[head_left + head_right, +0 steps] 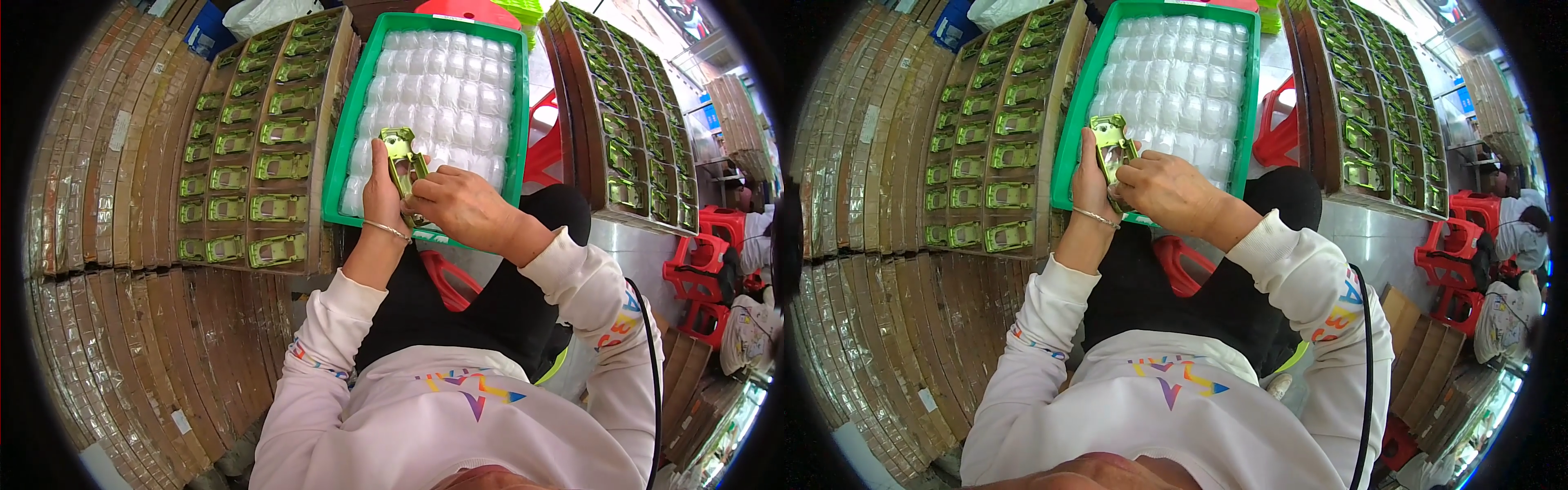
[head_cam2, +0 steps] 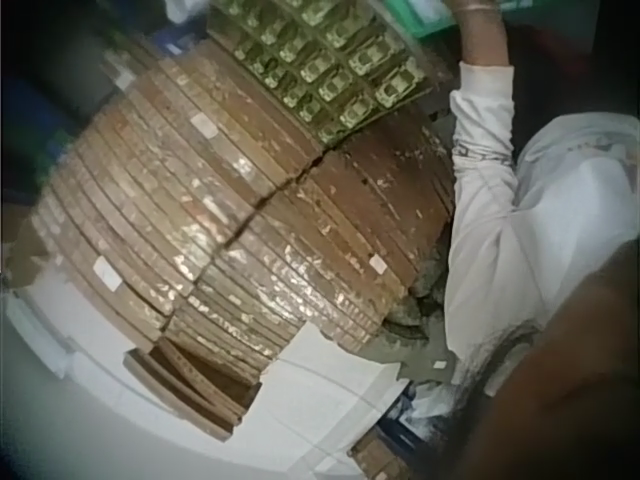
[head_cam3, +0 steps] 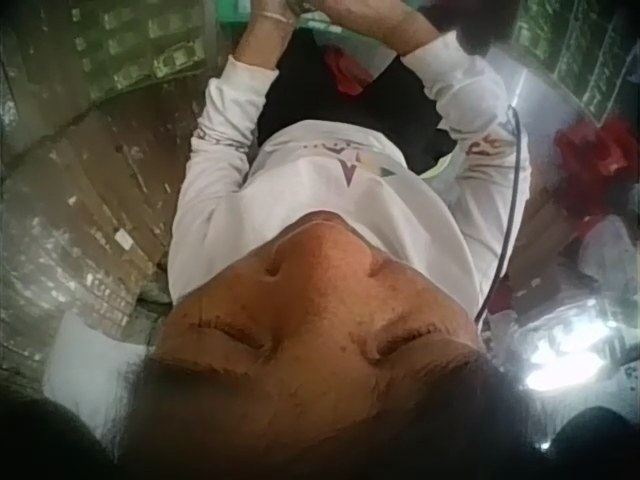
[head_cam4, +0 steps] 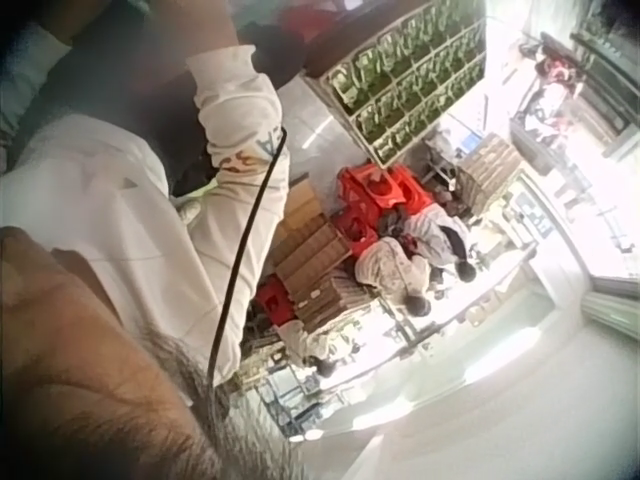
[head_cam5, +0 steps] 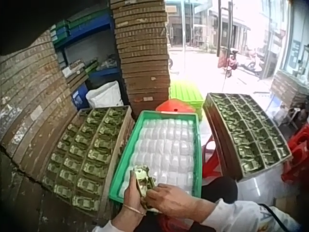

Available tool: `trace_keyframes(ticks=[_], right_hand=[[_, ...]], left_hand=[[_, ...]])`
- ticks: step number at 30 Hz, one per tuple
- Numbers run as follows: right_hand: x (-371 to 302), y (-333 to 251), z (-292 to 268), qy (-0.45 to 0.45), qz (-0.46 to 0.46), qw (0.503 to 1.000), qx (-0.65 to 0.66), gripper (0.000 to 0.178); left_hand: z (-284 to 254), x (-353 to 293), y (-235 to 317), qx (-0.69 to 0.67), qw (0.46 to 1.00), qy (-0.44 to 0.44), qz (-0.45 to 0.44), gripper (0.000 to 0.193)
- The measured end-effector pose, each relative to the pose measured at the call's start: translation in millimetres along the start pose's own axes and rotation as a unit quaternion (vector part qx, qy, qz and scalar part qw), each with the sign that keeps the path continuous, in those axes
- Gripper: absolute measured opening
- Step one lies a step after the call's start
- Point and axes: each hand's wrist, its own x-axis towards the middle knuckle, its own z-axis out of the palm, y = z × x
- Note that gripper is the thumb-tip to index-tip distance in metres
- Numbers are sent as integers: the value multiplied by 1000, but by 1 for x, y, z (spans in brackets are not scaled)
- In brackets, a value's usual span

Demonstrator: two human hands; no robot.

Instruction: The person assembles small plastic car shells by hand, then places the assembled components into foam trays.

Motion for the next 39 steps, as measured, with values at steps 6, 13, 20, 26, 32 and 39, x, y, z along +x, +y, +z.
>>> trace_keyframes(ticks=[6, 13, 20, 26, 32, 39], right_hand=[[4, 0, -4, 1, 18, 1000, -10, 16], [14, 9, -13, -60, -13, 998, 4, 16], [14, 6, -22, -134, -18, 991, 11, 18], [9, -6, -9, -133, 23, 991, -24, 23], [19, -1, -4, -118, 67, 989, -52, 36], [22, 0, -3, -39, 71, 996, 41, 49]], left_hand=[[5, 6, 6, -13, 1000, -24, 13, 52], [-3, 15, -4, -28, 999, -24, -21, 55], [2, 3, 3, 9, 999, -3, -47, 50], [-14, 14, -7, -23, 999, -22, -33, 54], [-31, 43, -8, 180, 976, -52, 115, 28], [-105, 99, 44, 300, 928, -8, 223, 39]])
